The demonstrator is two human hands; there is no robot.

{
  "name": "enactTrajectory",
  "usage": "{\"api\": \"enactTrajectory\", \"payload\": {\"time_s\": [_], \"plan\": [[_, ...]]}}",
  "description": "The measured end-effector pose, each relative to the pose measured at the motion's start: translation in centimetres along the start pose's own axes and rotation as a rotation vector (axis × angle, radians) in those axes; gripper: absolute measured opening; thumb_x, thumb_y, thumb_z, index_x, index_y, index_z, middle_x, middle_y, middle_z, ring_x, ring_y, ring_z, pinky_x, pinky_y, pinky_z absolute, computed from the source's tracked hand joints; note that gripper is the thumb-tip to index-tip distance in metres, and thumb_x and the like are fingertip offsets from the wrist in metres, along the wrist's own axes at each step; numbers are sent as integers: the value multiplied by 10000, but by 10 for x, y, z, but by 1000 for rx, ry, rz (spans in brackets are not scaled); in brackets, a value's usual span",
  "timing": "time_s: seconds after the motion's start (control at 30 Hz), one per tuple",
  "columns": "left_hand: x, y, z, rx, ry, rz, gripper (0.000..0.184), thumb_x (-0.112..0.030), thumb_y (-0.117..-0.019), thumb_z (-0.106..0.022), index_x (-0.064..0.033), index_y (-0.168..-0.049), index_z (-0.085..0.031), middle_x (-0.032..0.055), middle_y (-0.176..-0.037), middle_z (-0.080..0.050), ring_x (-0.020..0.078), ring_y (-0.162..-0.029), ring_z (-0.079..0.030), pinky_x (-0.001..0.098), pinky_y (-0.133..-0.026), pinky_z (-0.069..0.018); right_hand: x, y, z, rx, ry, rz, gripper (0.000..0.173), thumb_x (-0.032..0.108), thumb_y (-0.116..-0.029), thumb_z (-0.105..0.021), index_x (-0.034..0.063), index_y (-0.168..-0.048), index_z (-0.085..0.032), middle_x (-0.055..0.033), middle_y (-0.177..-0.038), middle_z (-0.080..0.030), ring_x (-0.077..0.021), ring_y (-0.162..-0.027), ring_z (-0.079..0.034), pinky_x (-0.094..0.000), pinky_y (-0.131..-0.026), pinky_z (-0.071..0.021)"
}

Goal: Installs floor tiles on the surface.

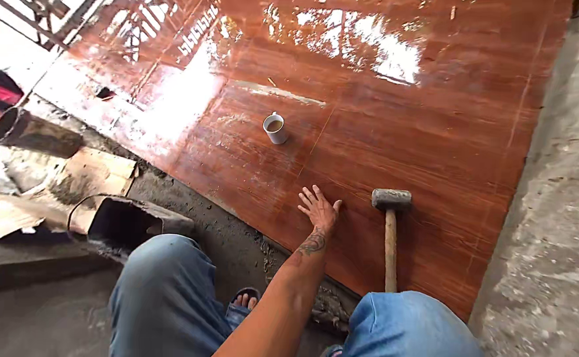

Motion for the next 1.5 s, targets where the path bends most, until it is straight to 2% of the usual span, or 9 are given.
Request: {"api": "enactTrajectory", "payload": {"time_s": [0.1, 0.27, 0.6, 0.8, 1.0, 1.17, 1.3, 1.4, 1.5], "plan": [[1, -7, 9, 26, 25, 61, 1136, -668, -820, -731, -101, -1636, -180, 274, -1694, 8, 503, -1554, -44, 778, -1145, -176, -49, -98, -19, -128, 114, 260, 390, 247, -1051, -549, -62, -1286, -580, -153, -939, -666, -155, -715, -666, -341, -653, -596], [-4, -26, 16, 66, 1, 138, 1288, -663, -683, -849, -172, -1646, -148, 249, -1701, 22, 523, -1539, -96, 805, -1078, -278, -52, -171, -50, -182, 364, 376, 675, 432, -978, -661, -7, -1460, -489, -297, -1299, -601, -398, -1107, -648, -517, -937, -544], [-11, -42, 22, 133, 25, 219, 1412, -608, -572, -929, -208, -1651, -111, 246, -1699, 67, 531, -1536, -89, 801, -1036, -347, -44, -195, -90, -148, 578, 479, 695, 411, -944, -696, -24, -1454, -511, -355, -1367, -526, -512, -1255, -542, -627, -1039, -453], [-7, -44, 33, 118, -33, 151, 1381, -657, -549, -912, -235, -1641, -180, 236, -1706, -1, 578, -1507, -134, 844, -992, -329, -34, -193, -101, -303, 504, 520, 582, 243, -911, -763, -78, -1347, -552, -363, -1274, -565, -519, -1163, -590, -601, -978, -515], [-20, -61, 26, 200, -163, 220, 1580, -720, -456, -909, -219, -1660, -17, 267, -1690, 99, 592, -1511, -80, 809, -996, -378, -51, -206, -101, -428, 553, 601, 525, 275, -925, -754, -62, -1298, -602, -272, -1173, -642, -417, -1059, -669, -517, -909, -573], [-53, -68, 27, 99, -86, 154, 1371, -803, -689, -727, -84, -1649, -62, 300, -1683, 42, 559, -1530, -34, 795, -1118, -180, -53, -208, -99, -482, 570, 635, 443, 261, -928, -739, -51, -1230, -649, -238, -1101, -661, -378, -1000, -682, -474, -876, -582], [-128, -97, -13, -126, -69, -479, 750, -523, -1024, -510, -109, -1613, -302, 174, -1701, -189, 420, -1566, -149, 689, -1200, -179, -50, -204, -98, -457, 570, 582, 416, 254, -927, -744, -35, -1216, -666, -224, -1108, -665, -363, -1013, -687, -474, -887, -587], [-192, -122, -39, -98, -115, -841, 576, -427, -1084, -412, -178, -1600, -362, 81, -1697, -257, 346, -1571, -195, 636, -1225, -195, -53, -207, -98, -474, 585, 566, 402, 253, -918, -754, -29, -1196, -682, -225, -1095, -669, -369, -1001, -692, -482, -861, -598], [-235, -149, -49, -50, -170, -881, 599, -511, -1084, -325, -230, -1614, -332, 17, -1709, -235, 324, -1580, -174, 649, -1224, -175, -56, -209, -99, -490, 598, 559, 411, 287, -924, -747, -8, -1206, -696, -206, -1087, -677, -338, -976, -699, -452, -842, -605]]}}
Point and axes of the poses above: each hand's wrist, its own y-axis away from the middle knuckle, its own z-axis out of the back of the hand, x = y × z, the point moved 4 cm from there along -y, towards the middle knuckle
